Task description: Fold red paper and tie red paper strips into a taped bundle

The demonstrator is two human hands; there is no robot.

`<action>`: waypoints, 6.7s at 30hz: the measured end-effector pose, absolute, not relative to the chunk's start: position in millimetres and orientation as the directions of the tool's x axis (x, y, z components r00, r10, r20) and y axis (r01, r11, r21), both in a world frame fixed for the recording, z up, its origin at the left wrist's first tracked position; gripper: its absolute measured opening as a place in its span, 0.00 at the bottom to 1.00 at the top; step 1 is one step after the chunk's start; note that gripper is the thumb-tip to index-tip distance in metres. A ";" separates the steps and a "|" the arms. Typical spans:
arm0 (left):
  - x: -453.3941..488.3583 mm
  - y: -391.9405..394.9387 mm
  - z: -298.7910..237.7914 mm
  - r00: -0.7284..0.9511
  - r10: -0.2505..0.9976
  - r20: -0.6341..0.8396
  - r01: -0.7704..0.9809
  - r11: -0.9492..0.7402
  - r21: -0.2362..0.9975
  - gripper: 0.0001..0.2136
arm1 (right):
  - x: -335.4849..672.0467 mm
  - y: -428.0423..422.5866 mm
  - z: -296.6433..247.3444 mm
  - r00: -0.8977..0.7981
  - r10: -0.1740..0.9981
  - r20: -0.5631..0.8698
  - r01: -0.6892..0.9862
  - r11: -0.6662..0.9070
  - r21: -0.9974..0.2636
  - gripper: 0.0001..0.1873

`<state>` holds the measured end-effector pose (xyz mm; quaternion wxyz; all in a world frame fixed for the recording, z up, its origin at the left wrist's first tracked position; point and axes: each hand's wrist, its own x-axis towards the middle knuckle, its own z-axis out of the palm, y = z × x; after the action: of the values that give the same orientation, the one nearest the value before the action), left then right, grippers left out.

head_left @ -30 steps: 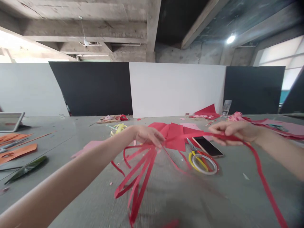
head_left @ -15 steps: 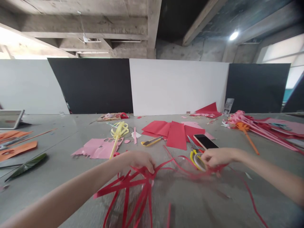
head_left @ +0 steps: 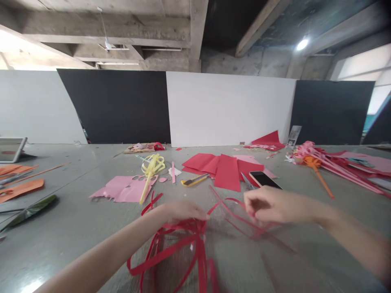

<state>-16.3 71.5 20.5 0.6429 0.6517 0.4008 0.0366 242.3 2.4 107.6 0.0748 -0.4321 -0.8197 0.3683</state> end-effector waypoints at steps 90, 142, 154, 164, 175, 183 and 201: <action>-10.4 21.5 64.6 0.558 0.773 -0.301 0.359 0.102 0.928 0.04 | 217.7 -2.2 89.0 -0.163 0.985 -0.062 -0.069 -0.074 -0.995 0.09; -0.8 10.7 64.6 0.612 0.724 -0.319 0.052 0.365 0.929 0.03 | 213.1 -11.6 94.0 -0.363 0.925 0.111 0.406 0.264 -0.875 0.04; 1.3 6.3 66.0 0.573 0.761 -0.304 0.030 0.352 0.936 0.04 | 202.9 -15.4 89.4 -0.405 0.914 0.032 0.389 0.204 -0.899 0.04; 3.4 2.9 66.9 0.557 0.805 -0.205 -0.024 0.262 0.965 0.06 | 188.7 -19.5 80.4 -0.268 0.960 -0.084 0.483 0.059 -0.873 0.09; 6.6 -0.5 68.0 0.532 0.813 -0.238 -0.033 0.301 0.953 0.06 | 183.3 -18.7 76.5 -0.330 0.938 -0.107 0.368 0.023 -0.930 0.13; 8.1 0.8 69.3 0.504 0.835 -0.221 -0.034 0.274 0.961 0.06 | 183.9 -23.0 75.2 -0.307 0.951 0.022 0.465 0.171 -0.868 0.10; 9.2 -4.9 73.9 0.501 0.855 -0.136 -0.010 0.162 0.987 0.05 | 181.4 -26.5 74.8 -0.290 0.955 0.062 0.508 0.209 -0.836 0.08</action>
<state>9.2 -4.9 73.9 0.6621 0.5589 0.3779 0.3263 181.4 -26.5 74.8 0.3054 -0.5115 -0.7150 0.3658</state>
